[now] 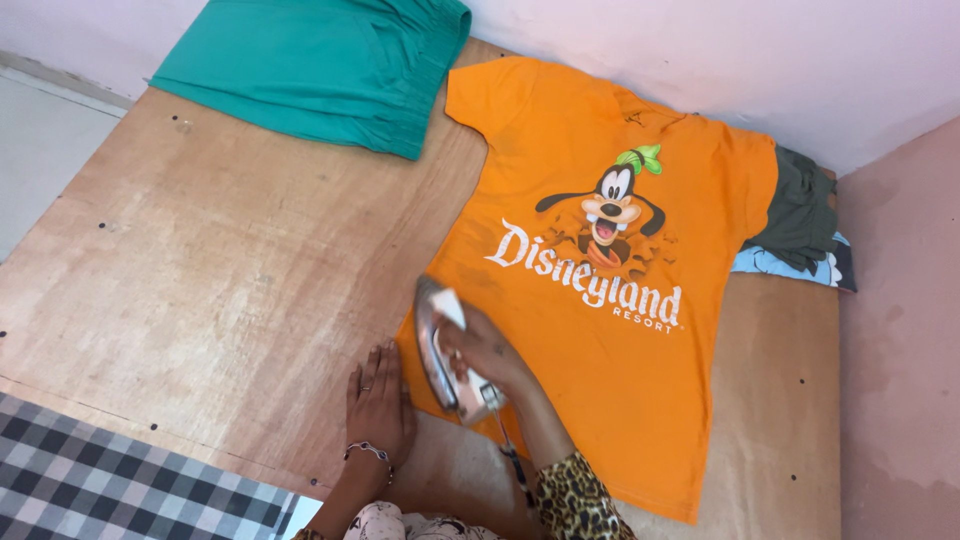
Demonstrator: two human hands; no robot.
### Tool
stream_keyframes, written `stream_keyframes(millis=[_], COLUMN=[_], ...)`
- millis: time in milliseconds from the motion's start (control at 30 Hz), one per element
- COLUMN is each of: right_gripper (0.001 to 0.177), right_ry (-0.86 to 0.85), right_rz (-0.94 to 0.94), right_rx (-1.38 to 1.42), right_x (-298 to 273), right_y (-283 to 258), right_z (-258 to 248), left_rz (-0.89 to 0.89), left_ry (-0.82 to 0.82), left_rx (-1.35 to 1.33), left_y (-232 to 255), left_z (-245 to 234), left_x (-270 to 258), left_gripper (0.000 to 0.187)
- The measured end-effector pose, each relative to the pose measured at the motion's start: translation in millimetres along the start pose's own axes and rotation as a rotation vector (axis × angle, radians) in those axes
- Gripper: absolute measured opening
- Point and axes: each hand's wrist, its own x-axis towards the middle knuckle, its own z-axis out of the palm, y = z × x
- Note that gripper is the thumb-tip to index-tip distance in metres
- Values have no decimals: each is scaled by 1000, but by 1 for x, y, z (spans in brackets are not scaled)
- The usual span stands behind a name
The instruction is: The person irons a green t-shirt and then an orange Disneyland t-shirt on a wooden table. They smooth the fabric, use the iron on both sides, and fold the orange shirt after ironing.
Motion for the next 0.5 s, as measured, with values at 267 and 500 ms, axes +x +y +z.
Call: stream_keyframes(millis=[267,500], right_gripper=[70,32], right_ry=[-116,121], right_rz=[-37,-115], right_rx=[-248,-361], right_x=[-20,47], right_y=[6,9], right_z=[12,-51], left_rz=[-44,-39], left_ry=[-78,-50], left_rx=[100,79], left_y=[0,4], left_z=[4,-1], left_x=[-1,0], left_gripper=[73,73])
